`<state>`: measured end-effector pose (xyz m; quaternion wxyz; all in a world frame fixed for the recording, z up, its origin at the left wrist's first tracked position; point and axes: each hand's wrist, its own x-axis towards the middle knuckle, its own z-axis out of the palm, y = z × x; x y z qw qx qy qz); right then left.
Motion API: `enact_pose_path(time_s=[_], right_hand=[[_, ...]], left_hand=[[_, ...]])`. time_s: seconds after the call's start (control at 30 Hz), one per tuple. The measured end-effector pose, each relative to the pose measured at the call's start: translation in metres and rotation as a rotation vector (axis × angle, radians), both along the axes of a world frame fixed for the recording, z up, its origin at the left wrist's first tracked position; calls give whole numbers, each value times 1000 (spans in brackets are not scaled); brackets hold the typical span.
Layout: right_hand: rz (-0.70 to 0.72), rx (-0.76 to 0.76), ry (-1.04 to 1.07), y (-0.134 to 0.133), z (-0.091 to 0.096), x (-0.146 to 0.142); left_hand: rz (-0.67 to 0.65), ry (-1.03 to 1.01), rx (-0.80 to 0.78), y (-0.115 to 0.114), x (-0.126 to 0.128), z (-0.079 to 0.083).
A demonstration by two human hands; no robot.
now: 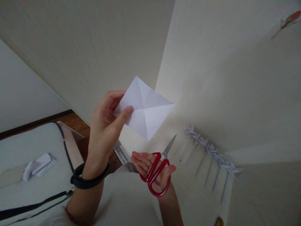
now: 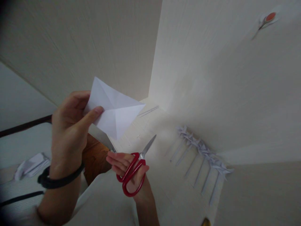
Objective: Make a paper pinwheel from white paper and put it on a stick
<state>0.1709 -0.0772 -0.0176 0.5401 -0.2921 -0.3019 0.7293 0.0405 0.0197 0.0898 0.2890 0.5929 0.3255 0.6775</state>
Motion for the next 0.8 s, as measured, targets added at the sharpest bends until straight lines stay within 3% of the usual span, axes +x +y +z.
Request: enact_pose_path(time_s=[0.1,0.23,0.37,0.43,0.53,0.7,0.8], right_hand=[[83,67,109,-4,3,-1],[275,140,-73,-12,7,-1],[26,21,-314,-12,2,-1],[-7,105,-295,-8,1,2],[-76,247,-326,2,9,12],[-287,327,-528,21,24,31],[-336,363,-717,31,25,40]], left_hand=[[-15,15,-15,0,0,1],[-14,32,-43,-4,0,4],[3,22,-68,-3,-1,1],[-26,7,-129,0,-3,-3],[-170,-78,-313,4,-3,-11],[-353,-56,-522,3,10,-13],[-572,-21,-657,2,19,-11]])
